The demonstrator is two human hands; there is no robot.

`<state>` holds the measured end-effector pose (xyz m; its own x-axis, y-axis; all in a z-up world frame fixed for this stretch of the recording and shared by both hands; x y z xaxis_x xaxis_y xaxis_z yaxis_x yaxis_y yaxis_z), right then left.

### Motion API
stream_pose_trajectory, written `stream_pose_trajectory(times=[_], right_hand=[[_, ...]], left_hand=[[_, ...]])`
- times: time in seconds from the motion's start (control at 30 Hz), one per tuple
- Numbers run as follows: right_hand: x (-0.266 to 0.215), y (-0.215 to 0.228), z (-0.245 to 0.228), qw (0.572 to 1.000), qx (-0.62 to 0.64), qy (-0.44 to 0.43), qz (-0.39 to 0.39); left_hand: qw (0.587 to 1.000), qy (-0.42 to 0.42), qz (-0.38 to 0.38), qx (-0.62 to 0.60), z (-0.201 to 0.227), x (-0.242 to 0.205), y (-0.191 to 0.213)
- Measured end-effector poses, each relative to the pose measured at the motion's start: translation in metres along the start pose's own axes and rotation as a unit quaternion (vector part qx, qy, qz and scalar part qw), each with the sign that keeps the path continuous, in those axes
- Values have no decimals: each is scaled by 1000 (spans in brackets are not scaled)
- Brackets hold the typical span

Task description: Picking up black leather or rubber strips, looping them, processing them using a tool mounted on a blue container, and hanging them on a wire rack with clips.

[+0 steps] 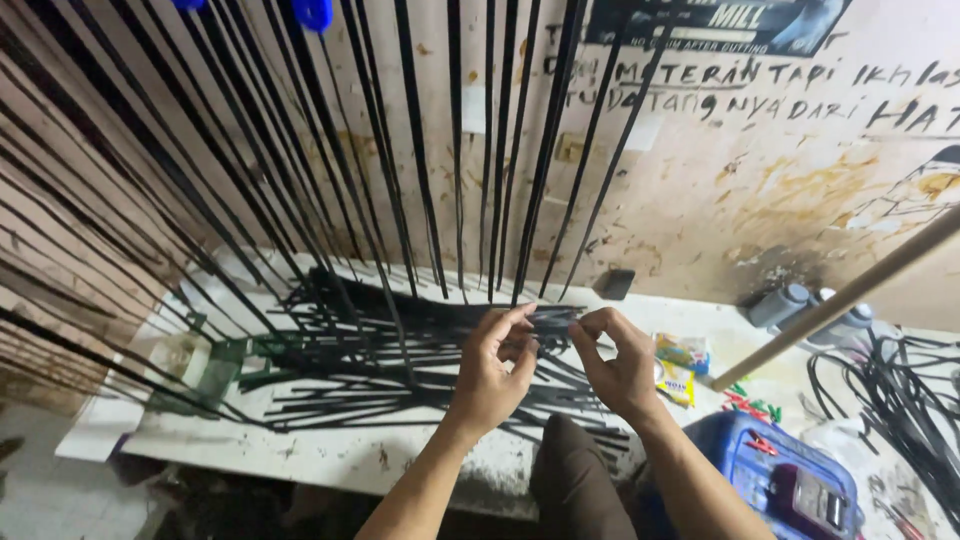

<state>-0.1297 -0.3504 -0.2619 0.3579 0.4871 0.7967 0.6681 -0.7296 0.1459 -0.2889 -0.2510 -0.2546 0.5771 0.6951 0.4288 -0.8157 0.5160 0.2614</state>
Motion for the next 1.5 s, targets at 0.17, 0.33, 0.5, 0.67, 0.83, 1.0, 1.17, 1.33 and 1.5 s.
stream_pose_trajectory(times=[0.17, 0.33, 0.5, 0.67, 0.83, 1.0, 1.17, 1.33, 1.5], right_hand=[[-36, -11, 1, 999, -15, -39, -33], [-80, -27, 28, 994, 17, -86, -60], [-141, -43, 62, 988, 49, -105, -100], [-210, -44, 103, 981, 68, -144, -112], [-315, -21, 161, 984, 81, -112, -111], [-490, 27, 241, 994, 62, -36, -81], [-521, 87, 208, 990, 82, -77, -83], [-511, 128, 202, 988, 84, -71, -110], [-506, 156, 215, 979, 95, -124, -128]], left_hand=[[996, 81, 21, -25, -39, -43, 11], [989, 139, 42, -40, -91, -81, 5], [981, 165, 77, -72, -145, -128, -5], [978, 171, 107, -54, -216, -172, -37], [979, 149, 132, -34, -295, -236, -101], [977, 107, 163, 84, -403, -356, -190], [977, 128, 157, 66, -372, -379, -245], [977, 119, 168, 48, -318, -383, -268], [969, 116, 211, 54, -302, -389, -286]])
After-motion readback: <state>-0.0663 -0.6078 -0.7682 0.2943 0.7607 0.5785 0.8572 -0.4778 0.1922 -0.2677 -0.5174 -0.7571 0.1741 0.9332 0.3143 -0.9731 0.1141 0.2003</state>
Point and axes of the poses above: each hand's wrist, its own x-axis towards the middle knuckle, its own y-axis out of the back of the hand, z = x × y, the point moved 3 cm from there along x, towards the middle knuckle, and after that the axes turned 13 degrees about x, right-handed, at the moved point
